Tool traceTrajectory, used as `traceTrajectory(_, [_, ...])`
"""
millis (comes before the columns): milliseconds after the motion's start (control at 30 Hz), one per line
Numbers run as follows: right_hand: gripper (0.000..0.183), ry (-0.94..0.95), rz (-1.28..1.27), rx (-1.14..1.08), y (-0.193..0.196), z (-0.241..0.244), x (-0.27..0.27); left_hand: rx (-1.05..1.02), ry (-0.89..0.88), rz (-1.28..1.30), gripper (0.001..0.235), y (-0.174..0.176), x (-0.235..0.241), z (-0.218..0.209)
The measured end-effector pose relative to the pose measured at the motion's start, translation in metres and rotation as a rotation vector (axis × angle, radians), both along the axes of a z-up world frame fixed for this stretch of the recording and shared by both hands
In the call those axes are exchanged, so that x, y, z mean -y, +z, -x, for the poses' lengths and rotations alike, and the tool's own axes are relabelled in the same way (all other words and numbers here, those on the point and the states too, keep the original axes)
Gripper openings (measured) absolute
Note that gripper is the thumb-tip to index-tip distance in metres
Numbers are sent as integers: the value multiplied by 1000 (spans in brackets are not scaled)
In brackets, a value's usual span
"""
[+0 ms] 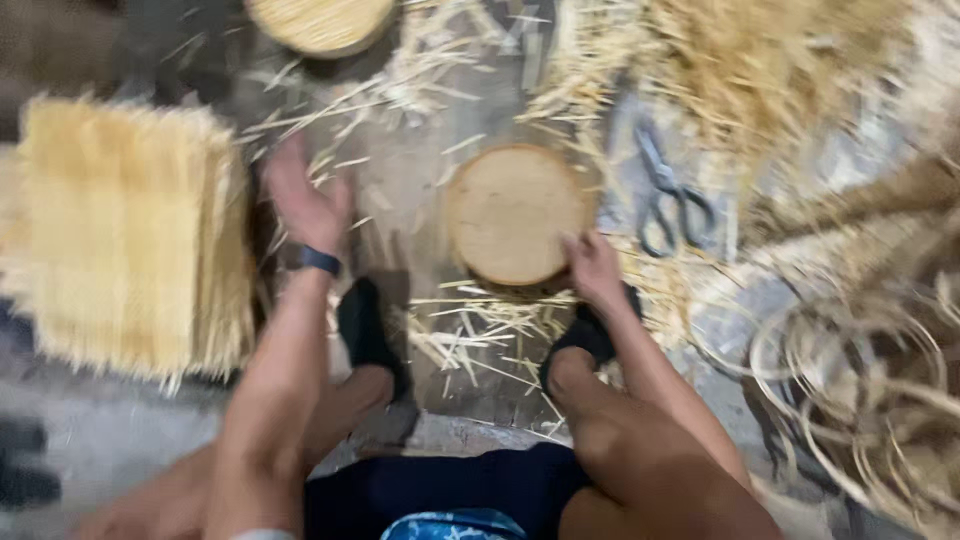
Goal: The person repeatedly trims the edges of rectangular bamboo mats using shears. They place a circular wooden template on each mat, cut around it, and set the trimmed pieces aside.
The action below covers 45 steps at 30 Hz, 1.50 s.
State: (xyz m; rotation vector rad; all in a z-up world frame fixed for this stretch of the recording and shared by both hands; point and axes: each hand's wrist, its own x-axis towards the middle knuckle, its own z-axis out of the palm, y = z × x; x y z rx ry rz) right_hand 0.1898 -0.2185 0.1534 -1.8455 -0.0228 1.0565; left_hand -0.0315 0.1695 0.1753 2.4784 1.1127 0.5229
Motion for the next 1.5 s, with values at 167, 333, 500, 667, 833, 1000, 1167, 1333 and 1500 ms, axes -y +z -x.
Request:
traceTrajectory(167, [27,-20,-122,93,17,18,31,-686,404,-289,117,72,-105,114])
traceTrajectory(333, [21,58,-182,-147,25,22,23,-683,385,216,50,68,-113,169])
traceTrajectory(500, [21,-7,-227,39,15,0,-4,-387,257,8,25,85,-115,183])
traceTrajectory(667, [23,-216,-258,90,18,-13,13,-41,515,-788,19,174,-125,147])
traceTrajectory(833, [40,-208,-495,-30,14,-26,39,255,128,-536,44,171,-13,35])
traceTrajectory(1000, [42,-295,-539,-76,16,-60,51,-38,-691,-49,54,77,170,-72])
traceTrajectory(1167, [49,-77,-275,-1,28,-68,12,-53,-971,-13,53,35,222,-65])
traceTrajectory(1333, [39,-58,-225,97,52,-72,-3,-198,-752,466,47,29,193,-79])
traceTrajectory(1500, [37,-38,-187,87,54,-76,0,-195,-378,159,90,26,149,-95])
